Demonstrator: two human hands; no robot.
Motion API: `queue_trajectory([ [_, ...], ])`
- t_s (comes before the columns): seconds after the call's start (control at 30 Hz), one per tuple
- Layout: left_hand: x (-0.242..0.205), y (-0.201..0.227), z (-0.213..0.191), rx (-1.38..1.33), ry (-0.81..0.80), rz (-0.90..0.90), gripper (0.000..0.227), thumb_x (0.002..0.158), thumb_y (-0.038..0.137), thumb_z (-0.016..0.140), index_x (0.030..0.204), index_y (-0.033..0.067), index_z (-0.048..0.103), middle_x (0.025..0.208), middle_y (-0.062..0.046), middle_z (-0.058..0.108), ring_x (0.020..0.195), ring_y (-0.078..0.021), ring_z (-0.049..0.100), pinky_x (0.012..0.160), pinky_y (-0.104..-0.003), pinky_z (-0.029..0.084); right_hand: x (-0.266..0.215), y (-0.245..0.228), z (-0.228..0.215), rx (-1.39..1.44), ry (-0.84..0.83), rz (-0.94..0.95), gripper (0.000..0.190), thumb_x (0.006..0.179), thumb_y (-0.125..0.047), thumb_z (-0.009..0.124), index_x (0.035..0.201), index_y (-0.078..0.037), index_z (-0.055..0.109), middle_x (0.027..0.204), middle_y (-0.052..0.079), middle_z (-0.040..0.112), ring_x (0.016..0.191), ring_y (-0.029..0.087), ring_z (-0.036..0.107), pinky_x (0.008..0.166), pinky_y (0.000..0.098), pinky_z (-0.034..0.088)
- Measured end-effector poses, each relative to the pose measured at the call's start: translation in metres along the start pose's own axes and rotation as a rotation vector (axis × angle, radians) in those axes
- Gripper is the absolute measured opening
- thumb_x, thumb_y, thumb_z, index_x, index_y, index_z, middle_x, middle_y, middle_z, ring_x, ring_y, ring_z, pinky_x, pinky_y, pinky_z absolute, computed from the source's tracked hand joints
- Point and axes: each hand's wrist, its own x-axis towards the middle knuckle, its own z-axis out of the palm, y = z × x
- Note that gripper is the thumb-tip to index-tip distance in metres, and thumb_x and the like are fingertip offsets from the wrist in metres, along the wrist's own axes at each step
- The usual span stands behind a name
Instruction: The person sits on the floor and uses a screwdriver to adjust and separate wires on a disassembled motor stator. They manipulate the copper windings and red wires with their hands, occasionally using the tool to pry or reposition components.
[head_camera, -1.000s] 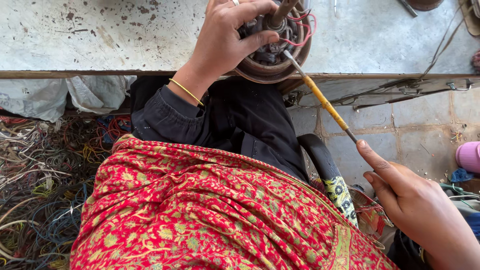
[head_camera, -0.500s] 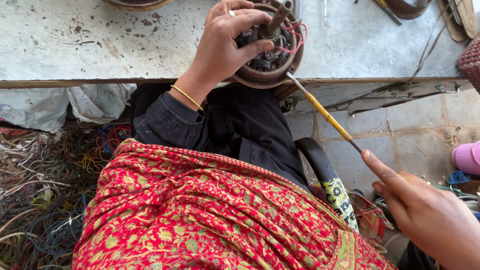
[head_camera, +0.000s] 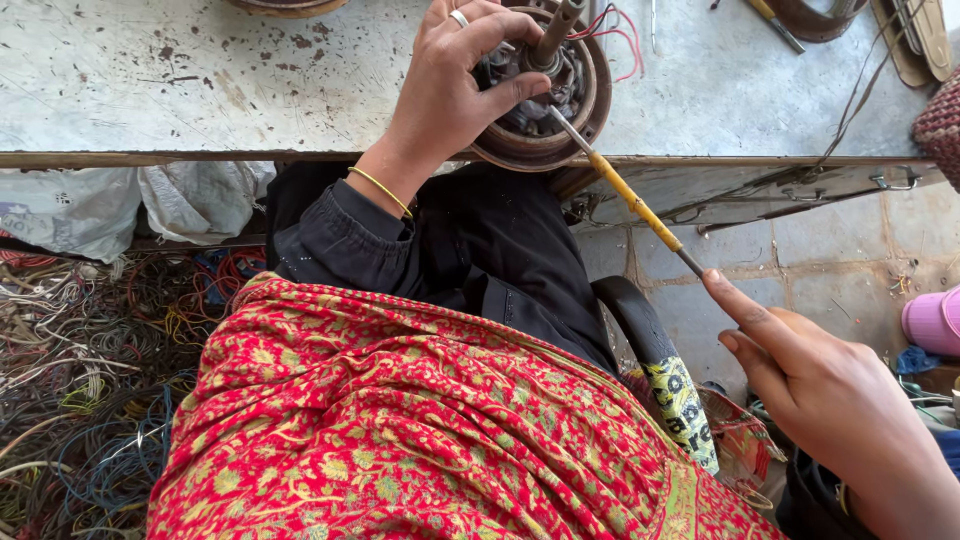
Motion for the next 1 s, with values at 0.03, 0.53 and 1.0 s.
queue_trajectory([
  [0.03, 0.000, 0.000, 0.000, -0.014, -0.008, -0.007, 0.034, 0.094, 0.028, 0.093, 0.117, 0.0121, 0.074, 0.114, 0.001, 0.073, 0.116, -0.0228, 0.059, 0.106, -0.040, 0.043, 0.001, 0.000, 0.000, -0.002, 0.003, -0.001, 0.061, 0.096, -0.033, 0.065, 0.154, -0.038, 0.044, 0.087, 0.012, 0.068, 0.079, 0.034, 0.069, 0.070, 0.0443, 0.054],
  [0.53, 0.000, -0.003, -0.001, 0.028, -0.106, 0.024, 0.033, 0.100, 0.029, 0.084, 0.126, 0.0129, 0.071, 0.120, -0.001, 0.075, 0.119, -0.0226, 0.060, 0.110, -0.042, 0.040, -0.005, 0.018, 0.010, 0.126, -0.090, 0.082, 0.067, 0.094, -0.031, 0.062, 0.158, -0.038, 0.043, 0.089, 0.014, 0.072, 0.083, 0.035, 0.072, 0.076, 0.0436, 0.055],
  [1.0, -0.002, -0.005, 0.000, -0.019, -0.093, 0.015, 0.038, 0.097, 0.027, 0.088, 0.129, 0.0133, 0.072, 0.119, -0.002, 0.076, 0.115, -0.0264, 0.061, 0.109, -0.042, 0.038, 0.010, 0.004, 0.002, 0.047, -0.014, 0.079, 0.060, 0.097, -0.031, 0.064, 0.154, -0.038, 0.045, 0.089, 0.018, 0.069, 0.082, 0.038, 0.069, 0.074, 0.0443, 0.054],
])
